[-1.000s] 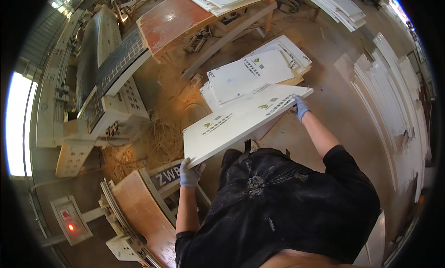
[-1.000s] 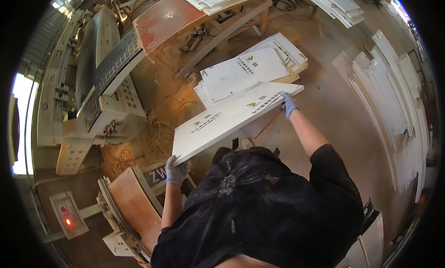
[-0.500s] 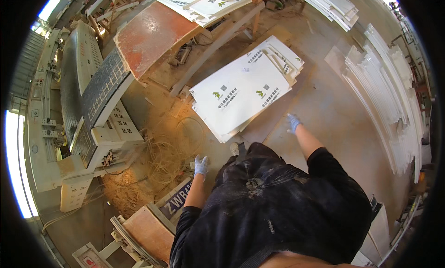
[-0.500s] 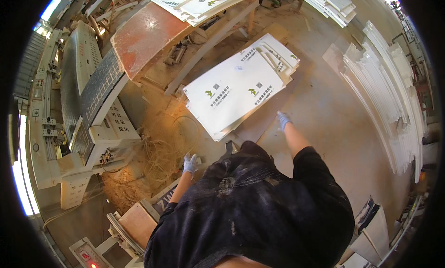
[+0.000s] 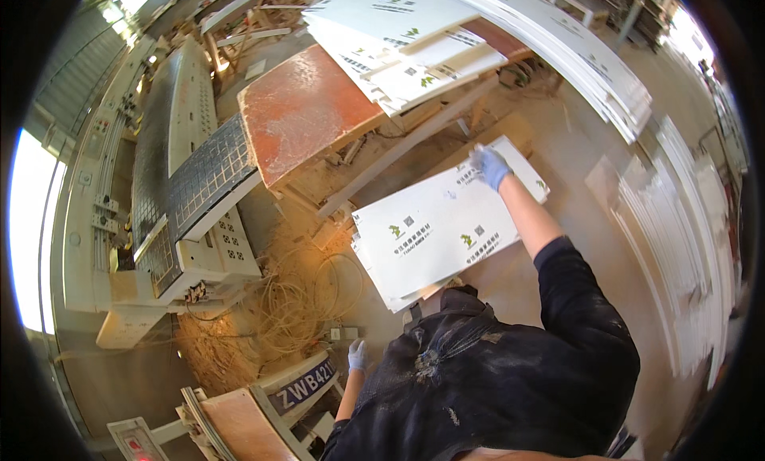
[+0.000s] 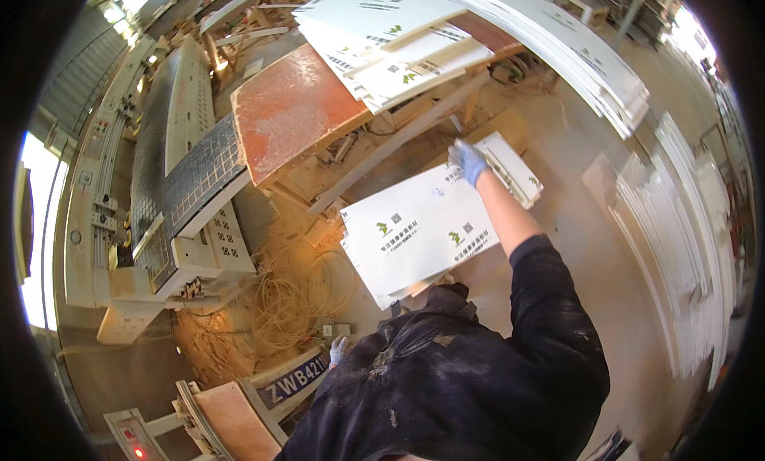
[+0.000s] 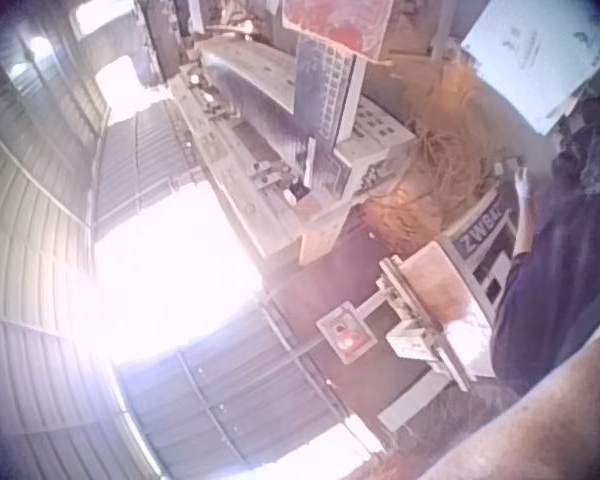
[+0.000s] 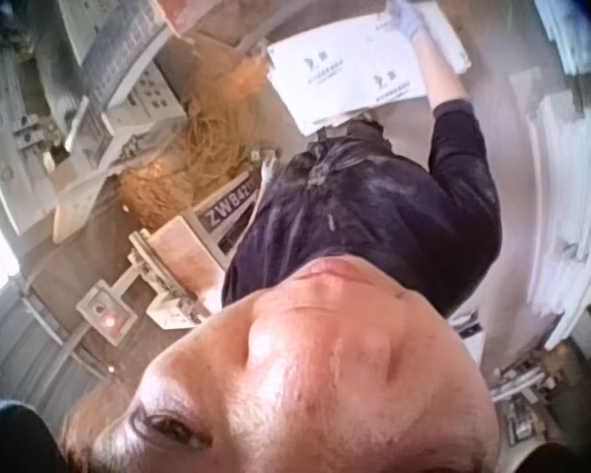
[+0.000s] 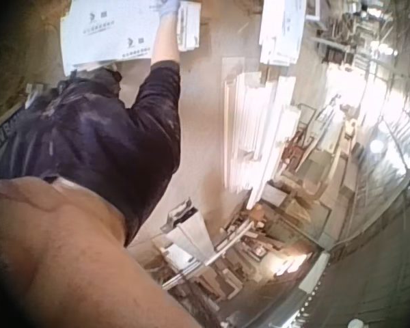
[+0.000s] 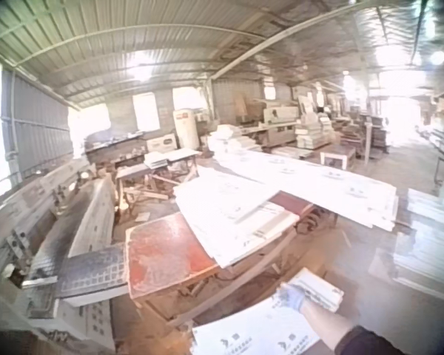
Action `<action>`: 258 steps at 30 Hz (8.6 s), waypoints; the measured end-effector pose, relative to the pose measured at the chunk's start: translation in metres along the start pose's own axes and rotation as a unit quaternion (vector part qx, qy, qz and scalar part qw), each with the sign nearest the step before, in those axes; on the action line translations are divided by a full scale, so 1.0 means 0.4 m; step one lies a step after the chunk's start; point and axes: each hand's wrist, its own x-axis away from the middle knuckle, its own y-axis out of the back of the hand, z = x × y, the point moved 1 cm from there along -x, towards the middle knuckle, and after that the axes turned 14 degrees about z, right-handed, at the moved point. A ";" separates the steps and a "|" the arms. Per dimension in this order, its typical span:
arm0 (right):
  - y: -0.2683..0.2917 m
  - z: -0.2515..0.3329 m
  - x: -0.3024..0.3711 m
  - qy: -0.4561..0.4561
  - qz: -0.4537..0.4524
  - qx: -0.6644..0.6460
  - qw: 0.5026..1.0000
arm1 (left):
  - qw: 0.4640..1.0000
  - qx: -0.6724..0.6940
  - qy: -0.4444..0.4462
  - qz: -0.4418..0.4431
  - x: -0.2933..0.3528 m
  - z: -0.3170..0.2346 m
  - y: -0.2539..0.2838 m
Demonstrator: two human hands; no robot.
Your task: The person repeatedly feeds white rectangular panels into a vertical panel saw, cuts them, and stacks the finished pieces on a nearby table. The person wears gloves and handles each panel one at a time.
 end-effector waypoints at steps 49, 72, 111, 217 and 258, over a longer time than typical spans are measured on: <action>0.554 -0.122 0.354 -0.122 -0.193 0.071 0.971 | 0.835 0.474 -0.274 0.059 0.008 -0.843 -0.562; -0.643 -0.596 0.282 -0.207 0.310 0.342 0.862 | 0.401 0.777 -0.279 -0.397 0.611 -0.006 -0.569; -1.565 -1.029 0.312 0.355 0.590 0.702 0.184 | 0.763 0.041 0.351 -0.541 0.964 0.144 0.083; -1.585 -1.085 0.637 0.237 0.475 0.841 0.100 | 0.692 0.053 0.326 -0.642 0.887 0.174 0.231; -1.843 -1.127 -0.016 0.034 0.554 0.650 0.518 | 0.526 0.152 0.312 -0.777 0.830 0.194 0.150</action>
